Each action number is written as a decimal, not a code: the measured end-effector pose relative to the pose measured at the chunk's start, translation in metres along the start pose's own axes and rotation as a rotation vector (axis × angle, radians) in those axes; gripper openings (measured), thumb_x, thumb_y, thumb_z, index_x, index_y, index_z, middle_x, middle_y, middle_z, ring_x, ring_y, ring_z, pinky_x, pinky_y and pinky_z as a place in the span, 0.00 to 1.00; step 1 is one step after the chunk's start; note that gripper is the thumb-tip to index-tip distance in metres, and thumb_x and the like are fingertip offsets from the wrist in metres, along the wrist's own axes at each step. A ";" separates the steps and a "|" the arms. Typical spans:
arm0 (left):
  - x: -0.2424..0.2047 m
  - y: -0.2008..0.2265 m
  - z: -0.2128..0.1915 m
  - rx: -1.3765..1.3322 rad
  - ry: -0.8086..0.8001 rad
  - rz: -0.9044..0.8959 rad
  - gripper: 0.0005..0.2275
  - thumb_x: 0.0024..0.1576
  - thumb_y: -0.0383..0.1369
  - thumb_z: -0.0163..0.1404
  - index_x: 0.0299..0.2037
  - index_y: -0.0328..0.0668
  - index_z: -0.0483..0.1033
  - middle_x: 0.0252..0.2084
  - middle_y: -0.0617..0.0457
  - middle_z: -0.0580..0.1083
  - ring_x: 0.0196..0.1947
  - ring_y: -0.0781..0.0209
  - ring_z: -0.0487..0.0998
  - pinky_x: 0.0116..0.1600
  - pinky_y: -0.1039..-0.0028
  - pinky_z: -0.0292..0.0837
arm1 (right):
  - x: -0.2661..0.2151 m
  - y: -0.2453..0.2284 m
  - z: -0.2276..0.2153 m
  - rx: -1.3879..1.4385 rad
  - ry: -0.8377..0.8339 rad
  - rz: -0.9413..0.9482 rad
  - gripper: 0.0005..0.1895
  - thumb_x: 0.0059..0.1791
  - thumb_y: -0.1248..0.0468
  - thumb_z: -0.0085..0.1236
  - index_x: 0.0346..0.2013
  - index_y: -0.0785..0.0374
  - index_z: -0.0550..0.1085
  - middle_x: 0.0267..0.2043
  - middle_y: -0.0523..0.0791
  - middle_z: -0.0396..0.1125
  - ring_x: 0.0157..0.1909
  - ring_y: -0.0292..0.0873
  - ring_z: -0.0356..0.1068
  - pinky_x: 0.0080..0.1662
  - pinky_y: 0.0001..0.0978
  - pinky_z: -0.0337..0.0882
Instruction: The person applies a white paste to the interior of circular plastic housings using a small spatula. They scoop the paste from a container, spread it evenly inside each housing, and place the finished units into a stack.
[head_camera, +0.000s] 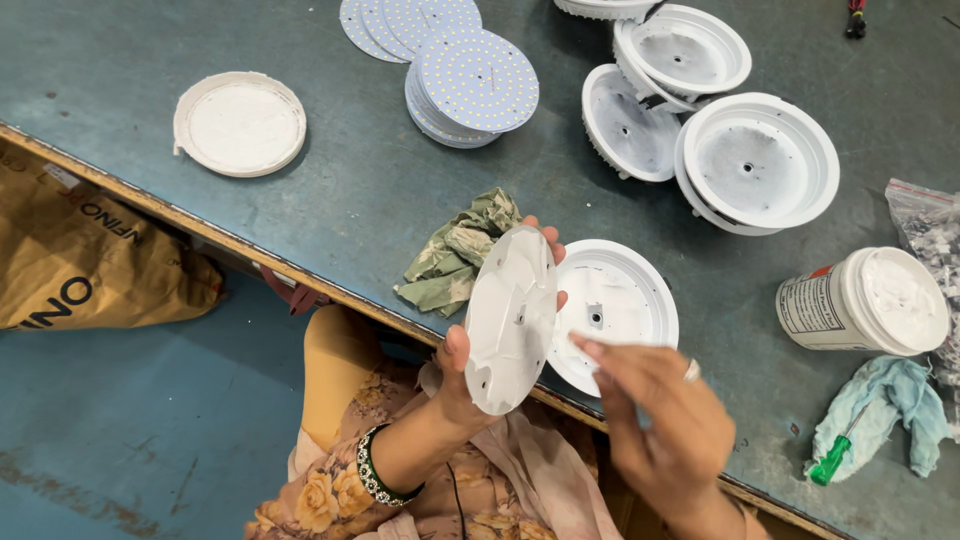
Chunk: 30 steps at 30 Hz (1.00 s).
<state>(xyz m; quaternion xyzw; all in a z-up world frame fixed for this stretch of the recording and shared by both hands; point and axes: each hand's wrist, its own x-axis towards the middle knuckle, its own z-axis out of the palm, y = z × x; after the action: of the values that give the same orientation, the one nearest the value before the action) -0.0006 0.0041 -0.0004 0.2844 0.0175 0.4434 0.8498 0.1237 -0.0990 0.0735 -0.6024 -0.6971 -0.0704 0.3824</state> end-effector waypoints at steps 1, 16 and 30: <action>0.000 -0.001 0.001 0.006 -0.010 0.006 0.59 0.46 0.70 0.54 0.79 0.39 0.39 0.79 0.49 0.50 0.78 0.56 0.51 0.77 0.64 0.51 | 0.004 0.004 0.001 -0.001 0.003 -0.001 0.16 0.45 0.79 0.63 0.46 0.69 0.77 0.42 0.48 0.76 0.42 0.45 0.78 0.43 0.32 0.76; 0.011 -0.012 -0.010 -0.308 0.012 -0.109 0.50 0.52 0.68 0.49 0.78 0.44 0.45 0.75 0.47 0.56 0.75 0.52 0.57 0.73 0.54 0.58 | -0.041 0.043 -0.012 0.000 0.298 0.320 0.07 0.55 0.73 0.59 0.47 0.73 0.77 0.40 0.52 0.74 0.33 0.41 0.74 0.36 0.27 0.71; 0.079 -0.073 -0.011 1.804 -0.620 0.116 0.50 0.45 0.65 0.57 0.70 0.36 0.58 0.68 0.33 0.60 0.71 0.37 0.54 0.71 0.38 0.40 | -0.122 0.160 -0.041 1.907 0.936 0.817 0.07 0.56 0.63 0.56 0.47 0.57 0.78 0.46 0.39 0.76 0.42 0.34 0.69 0.39 0.20 0.61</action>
<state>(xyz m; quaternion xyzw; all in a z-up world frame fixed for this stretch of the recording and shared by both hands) 0.0983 0.0368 -0.0290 0.9376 0.1126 0.2090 0.2539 0.2827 -0.1753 -0.0317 -0.1628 -0.0067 0.4004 0.9018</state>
